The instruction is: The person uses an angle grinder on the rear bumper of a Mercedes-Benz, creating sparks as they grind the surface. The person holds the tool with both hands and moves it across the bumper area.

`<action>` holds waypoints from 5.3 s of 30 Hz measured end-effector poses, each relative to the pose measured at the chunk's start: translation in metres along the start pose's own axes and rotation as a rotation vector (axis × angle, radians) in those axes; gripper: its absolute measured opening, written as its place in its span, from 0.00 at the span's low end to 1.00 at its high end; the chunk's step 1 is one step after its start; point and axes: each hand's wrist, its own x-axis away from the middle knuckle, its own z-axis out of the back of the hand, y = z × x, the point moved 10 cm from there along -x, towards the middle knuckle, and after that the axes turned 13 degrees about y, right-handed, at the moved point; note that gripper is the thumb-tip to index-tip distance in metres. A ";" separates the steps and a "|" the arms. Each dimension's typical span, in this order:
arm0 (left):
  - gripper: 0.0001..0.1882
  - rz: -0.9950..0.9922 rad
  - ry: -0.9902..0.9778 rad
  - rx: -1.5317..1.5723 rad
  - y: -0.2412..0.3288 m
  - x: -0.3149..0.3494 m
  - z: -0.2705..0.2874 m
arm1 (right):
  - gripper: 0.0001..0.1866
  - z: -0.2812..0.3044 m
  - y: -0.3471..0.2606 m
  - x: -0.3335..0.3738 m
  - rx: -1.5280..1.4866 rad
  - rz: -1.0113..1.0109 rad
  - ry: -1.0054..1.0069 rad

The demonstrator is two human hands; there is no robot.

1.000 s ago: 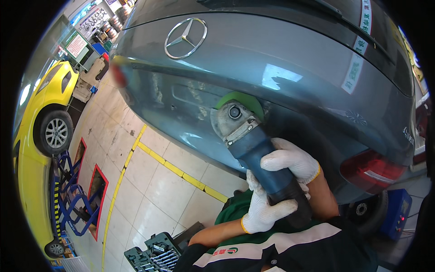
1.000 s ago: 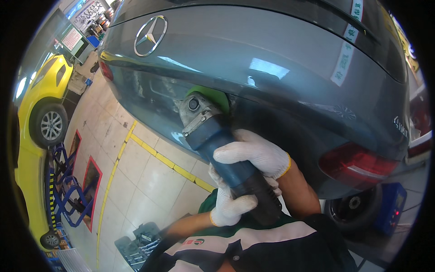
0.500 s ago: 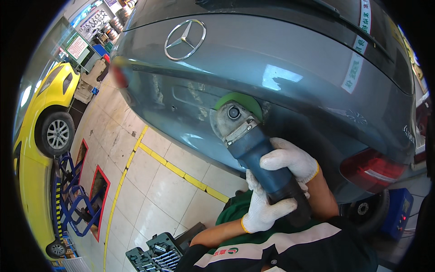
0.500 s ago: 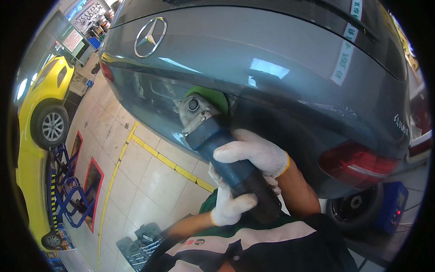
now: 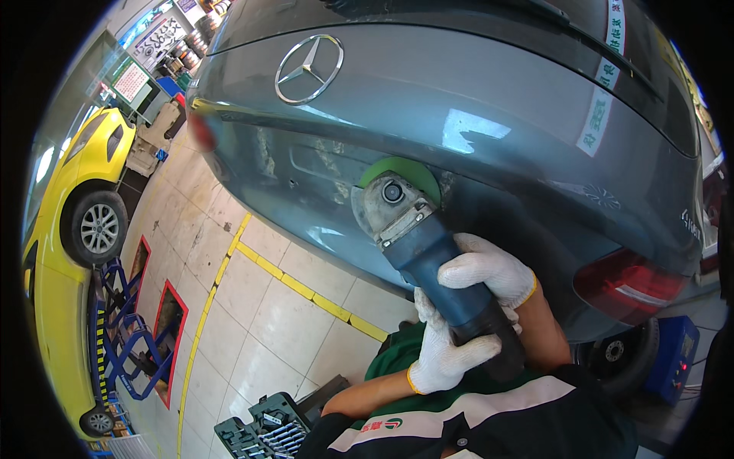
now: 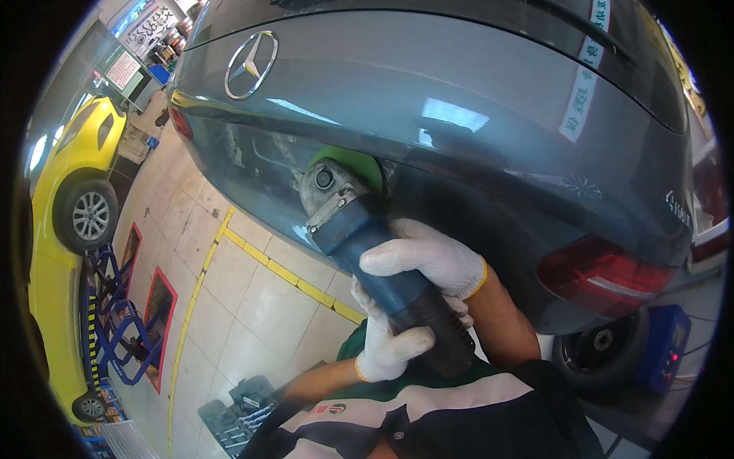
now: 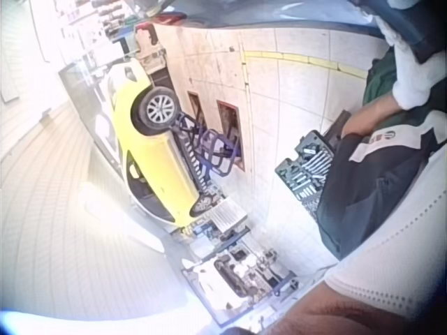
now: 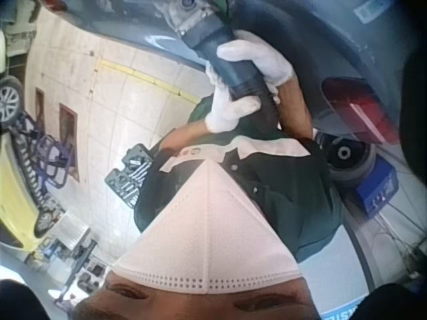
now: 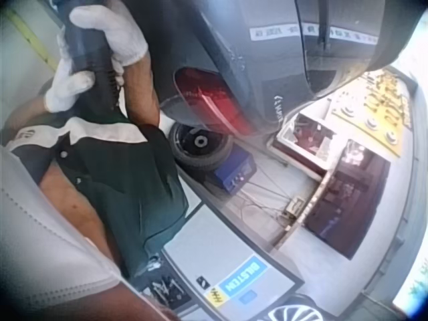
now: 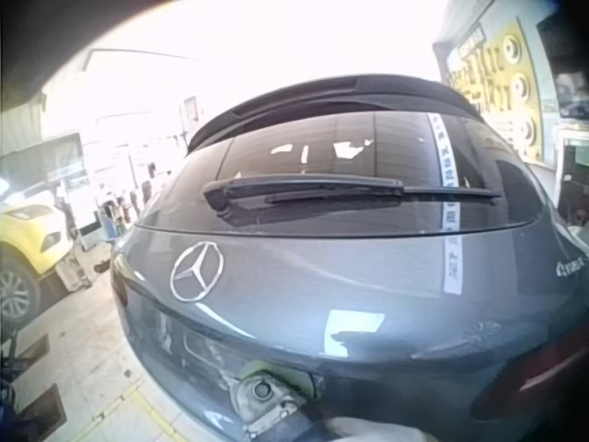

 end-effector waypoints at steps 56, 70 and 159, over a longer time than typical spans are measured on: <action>0.32 0.020 0.001 0.032 -0.002 -0.003 0.000 | 0.26 0.003 0.002 -0.005 -0.046 0.007 -0.071; 0.31 0.012 -0.021 0.033 -0.004 -0.001 0.003 | 0.23 -0.001 -0.001 -0.006 0.045 0.027 -0.092; 0.24 -0.007 -0.142 -0.777 0.070 -0.003 0.113 | 0.22 -0.027 0.017 -0.047 -0.109 0.462 0.413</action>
